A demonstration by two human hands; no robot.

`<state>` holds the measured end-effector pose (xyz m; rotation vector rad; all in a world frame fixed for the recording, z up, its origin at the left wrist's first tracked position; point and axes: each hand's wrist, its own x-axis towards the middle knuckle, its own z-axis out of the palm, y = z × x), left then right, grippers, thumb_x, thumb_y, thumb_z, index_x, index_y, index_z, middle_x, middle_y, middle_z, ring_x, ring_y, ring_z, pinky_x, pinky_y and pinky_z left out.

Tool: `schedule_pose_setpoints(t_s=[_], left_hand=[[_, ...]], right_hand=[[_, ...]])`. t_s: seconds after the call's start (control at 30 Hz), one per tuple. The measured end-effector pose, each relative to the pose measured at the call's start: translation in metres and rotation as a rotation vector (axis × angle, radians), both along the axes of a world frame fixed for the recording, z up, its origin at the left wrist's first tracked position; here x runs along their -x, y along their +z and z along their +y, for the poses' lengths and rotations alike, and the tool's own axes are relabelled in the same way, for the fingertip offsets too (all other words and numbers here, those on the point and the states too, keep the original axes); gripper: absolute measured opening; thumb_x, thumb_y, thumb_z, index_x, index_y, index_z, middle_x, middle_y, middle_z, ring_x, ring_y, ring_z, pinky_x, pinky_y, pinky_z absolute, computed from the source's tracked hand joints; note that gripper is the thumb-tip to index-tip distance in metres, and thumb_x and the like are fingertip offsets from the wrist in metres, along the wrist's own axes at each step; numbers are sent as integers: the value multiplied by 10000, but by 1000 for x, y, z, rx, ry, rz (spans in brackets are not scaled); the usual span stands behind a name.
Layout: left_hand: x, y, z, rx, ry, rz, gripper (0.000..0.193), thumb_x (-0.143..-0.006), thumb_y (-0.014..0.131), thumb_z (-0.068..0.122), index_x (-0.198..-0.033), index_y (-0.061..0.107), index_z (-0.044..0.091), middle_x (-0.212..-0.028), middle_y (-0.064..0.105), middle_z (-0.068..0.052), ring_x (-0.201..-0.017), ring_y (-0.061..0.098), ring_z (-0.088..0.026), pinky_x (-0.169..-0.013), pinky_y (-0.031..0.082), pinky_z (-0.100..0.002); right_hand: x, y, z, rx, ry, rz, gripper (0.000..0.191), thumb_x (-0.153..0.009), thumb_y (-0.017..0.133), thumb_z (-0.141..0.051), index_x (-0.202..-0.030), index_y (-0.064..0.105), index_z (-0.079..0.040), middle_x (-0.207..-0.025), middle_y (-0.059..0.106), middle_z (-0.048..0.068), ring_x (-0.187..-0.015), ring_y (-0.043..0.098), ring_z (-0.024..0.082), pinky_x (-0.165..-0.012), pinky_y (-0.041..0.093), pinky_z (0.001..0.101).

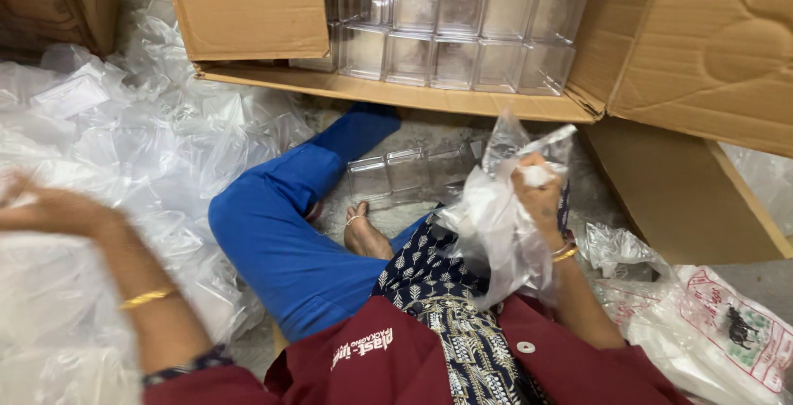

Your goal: The person sits on the floor and repeatedly picks up clear plastic containers, places them into small plastic bags, and then stacks the bagged containers into a large cardboard box. The person handles the containers and bags by hand without using any tools.

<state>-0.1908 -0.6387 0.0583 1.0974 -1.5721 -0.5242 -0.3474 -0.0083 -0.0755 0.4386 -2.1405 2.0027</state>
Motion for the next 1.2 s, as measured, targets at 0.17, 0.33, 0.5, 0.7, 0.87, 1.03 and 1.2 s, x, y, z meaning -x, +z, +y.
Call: schedule_pose_setpoints(t_s=[0.17,0.33,0.5,0.7,0.87,1.03,1.2], left_hand=[[41,-9,244,339,-1197,-247,185,-1038,625,88,-1220,647,64,-1209,653,-83,-1126,643,-232,-1032,511,-389],[51,-32,369,-211,-1566,-25,149,-965,674,140,-1008,649,-1,-988,619,-83,-900,645,-176,-796,527,-298],[60,-33,367,-392,-1462,159,204,-1041,621,163,-940,617,-14,-925,588,-70,-852,576,-167,-772,477,-291],[55,-34,370,-333,-1579,68,197,-912,670,135,-997,612,-33,-990,560,-83,-862,546,-166,-769,461,-280],[56,-45,371,-215,-1525,105,109,-986,610,105,-947,622,4,-1009,629,-63,-952,599,-155,-858,487,-291],[61,-67,375,-648,-1783,450,199,-1114,556,189,-1014,608,25,-1065,637,-82,-991,571,-159,-946,460,-307],[61,-72,376,-1222,-1841,719,210,-1160,527,237,-1081,582,50,-884,690,-137,-826,653,-211,-816,543,-333]], right_hand=[[-24,14,-74,99,182,78,172,-1020,686,-169,-880,652,-75,-871,739,11,-737,651,56,-550,474,208],[-45,37,-105,-4,112,39,268,-969,787,-201,-806,624,-64,-702,605,-28,-629,501,36,-521,365,191],[-50,65,-99,312,240,-331,206,-928,774,-223,-900,651,-60,-798,659,-40,-677,563,15,-560,439,167],[-53,65,-96,291,250,-383,228,-937,754,-249,-885,640,-57,-757,612,-35,-638,521,29,-524,398,176],[-49,59,-97,263,280,-111,246,-1065,699,-219,-912,591,-60,-1024,595,-38,-814,497,38,-679,404,180],[-47,57,-102,385,275,-540,124,-1008,597,-171,-1025,653,-61,-835,618,-18,-684,561,58,-573,458,203],[-43,46,-100,497,328,-620,107,-990,559,-120,-1022,646,-67,-833,663,17,-689,629,108,-576,518,250]])
